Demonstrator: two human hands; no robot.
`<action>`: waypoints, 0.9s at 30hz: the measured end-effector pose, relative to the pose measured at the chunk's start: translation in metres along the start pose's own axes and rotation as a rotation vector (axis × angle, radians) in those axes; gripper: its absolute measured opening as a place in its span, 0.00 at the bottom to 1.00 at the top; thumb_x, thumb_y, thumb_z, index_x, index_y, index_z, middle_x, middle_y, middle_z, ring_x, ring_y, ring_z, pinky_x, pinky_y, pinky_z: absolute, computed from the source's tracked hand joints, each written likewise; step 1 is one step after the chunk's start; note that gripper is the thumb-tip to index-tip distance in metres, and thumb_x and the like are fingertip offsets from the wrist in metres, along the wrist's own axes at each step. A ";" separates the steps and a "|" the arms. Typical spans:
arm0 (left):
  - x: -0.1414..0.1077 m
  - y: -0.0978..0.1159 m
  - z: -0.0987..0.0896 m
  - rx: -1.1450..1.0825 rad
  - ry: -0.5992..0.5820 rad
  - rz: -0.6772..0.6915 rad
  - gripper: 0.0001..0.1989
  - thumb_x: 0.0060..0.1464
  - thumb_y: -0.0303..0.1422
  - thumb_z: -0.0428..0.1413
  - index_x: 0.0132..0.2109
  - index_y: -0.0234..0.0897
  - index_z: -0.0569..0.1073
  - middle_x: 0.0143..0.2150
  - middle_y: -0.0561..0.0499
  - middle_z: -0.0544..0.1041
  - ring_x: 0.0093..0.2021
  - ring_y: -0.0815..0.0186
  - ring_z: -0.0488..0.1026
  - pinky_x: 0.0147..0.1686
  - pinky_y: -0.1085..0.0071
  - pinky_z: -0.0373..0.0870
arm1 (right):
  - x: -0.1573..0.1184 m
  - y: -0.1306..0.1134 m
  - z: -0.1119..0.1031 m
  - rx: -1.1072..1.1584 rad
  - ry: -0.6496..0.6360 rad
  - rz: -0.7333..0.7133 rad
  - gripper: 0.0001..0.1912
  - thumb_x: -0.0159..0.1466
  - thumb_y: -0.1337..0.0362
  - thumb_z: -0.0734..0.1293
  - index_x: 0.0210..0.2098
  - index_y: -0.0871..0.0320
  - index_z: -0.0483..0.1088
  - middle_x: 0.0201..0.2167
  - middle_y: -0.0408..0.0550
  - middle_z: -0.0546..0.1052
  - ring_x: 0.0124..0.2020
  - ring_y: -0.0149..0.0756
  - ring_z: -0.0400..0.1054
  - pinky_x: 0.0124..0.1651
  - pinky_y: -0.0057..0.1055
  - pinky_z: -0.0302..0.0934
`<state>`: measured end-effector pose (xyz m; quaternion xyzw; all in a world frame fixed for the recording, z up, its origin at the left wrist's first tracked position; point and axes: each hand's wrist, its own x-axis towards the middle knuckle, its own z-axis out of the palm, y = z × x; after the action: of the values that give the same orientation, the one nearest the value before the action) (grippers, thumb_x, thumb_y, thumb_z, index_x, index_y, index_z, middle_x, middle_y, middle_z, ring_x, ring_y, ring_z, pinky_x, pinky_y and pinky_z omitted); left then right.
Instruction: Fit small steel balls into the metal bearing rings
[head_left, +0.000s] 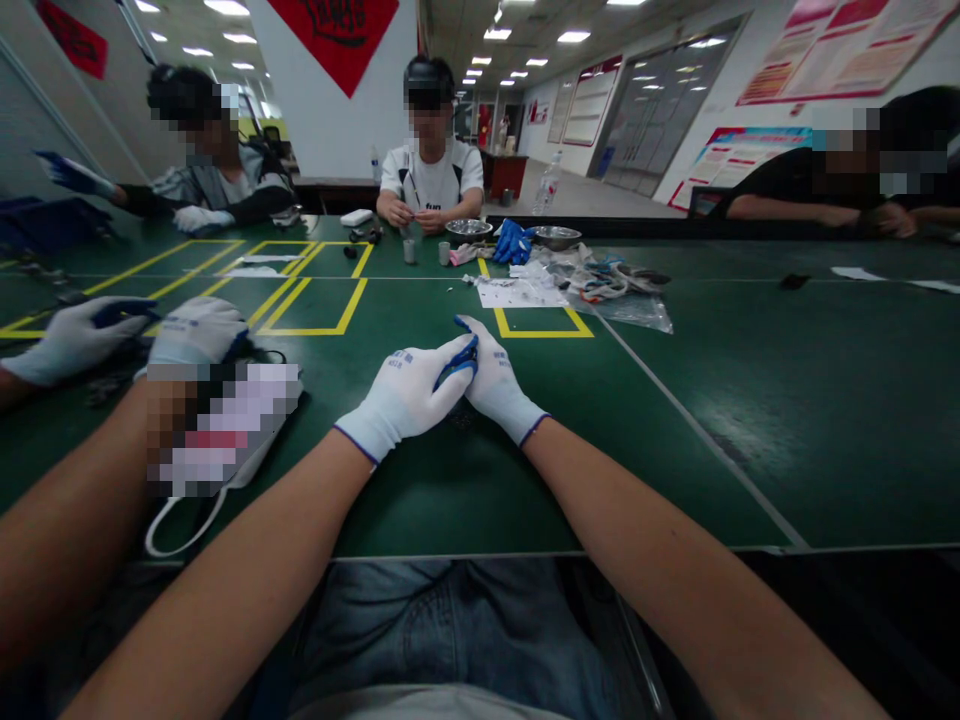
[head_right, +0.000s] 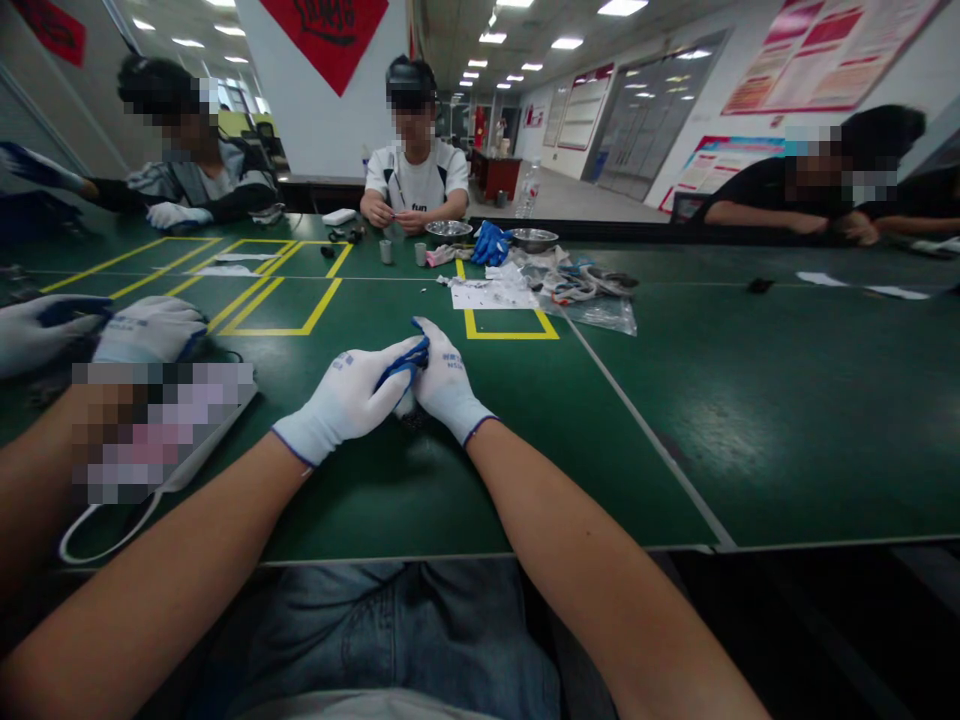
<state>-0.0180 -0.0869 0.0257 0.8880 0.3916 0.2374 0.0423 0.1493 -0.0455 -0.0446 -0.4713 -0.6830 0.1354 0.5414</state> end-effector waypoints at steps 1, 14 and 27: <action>0.000 0.000 0.000 0.001 -0.003 -0.003 0.30 0.69 0.43 0.46 0.71 0.35 0.70 0.55 0.40 0.85 0.51 0.50 0.84 0.53 0.56 0.79 | 0.000 0.000 0.000 -0.005 0.002 -0.004 0.30 0.62 0.71 0.66 0.64 0.57 0.70 0.64 0.57 0.76 0.66 0.50 0.71 0.74 0.53 0.60; -0.002 0.001 0.000 -0.055 0.060 0.010 0.29 0.68 0.43 0.47 0.69 0.36 0.72 0.58 0.41 0.84 0.55 0.50 0.83 0.57 0.55 0.78 | 0.000 -0.005 0.004 0.000 0.021 -0.023 0.31 0.62 0.71 0.67 0.65 0.54 0.70 0.62 0.54 0.77 0.64 0.50 0.72 0.73 0.55 0.62; -0.002 -0.002 0.002 -0.099 0.142 -0.046 0.30 0.67 0.43 0.49 0.71 0.35 0.71 0.59 0.41 0.83 0.55 0.51 0.83 0.58 0.56 0.78 | 0.001 -0.010 0.001 -0.085 -0.014 -0.043 0.26 0.61 0.66 0.69 0.59 0.57 0.71 0.58 0.58 0.79 0.60 0.51 0.74 0.67 0.52 0.67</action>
<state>-0.0195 -0.0870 0.0228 0.8564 0.4018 0.3179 0.0637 0.1437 -0.0494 -0.0378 -0.4783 -0.7017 0.0978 0.5190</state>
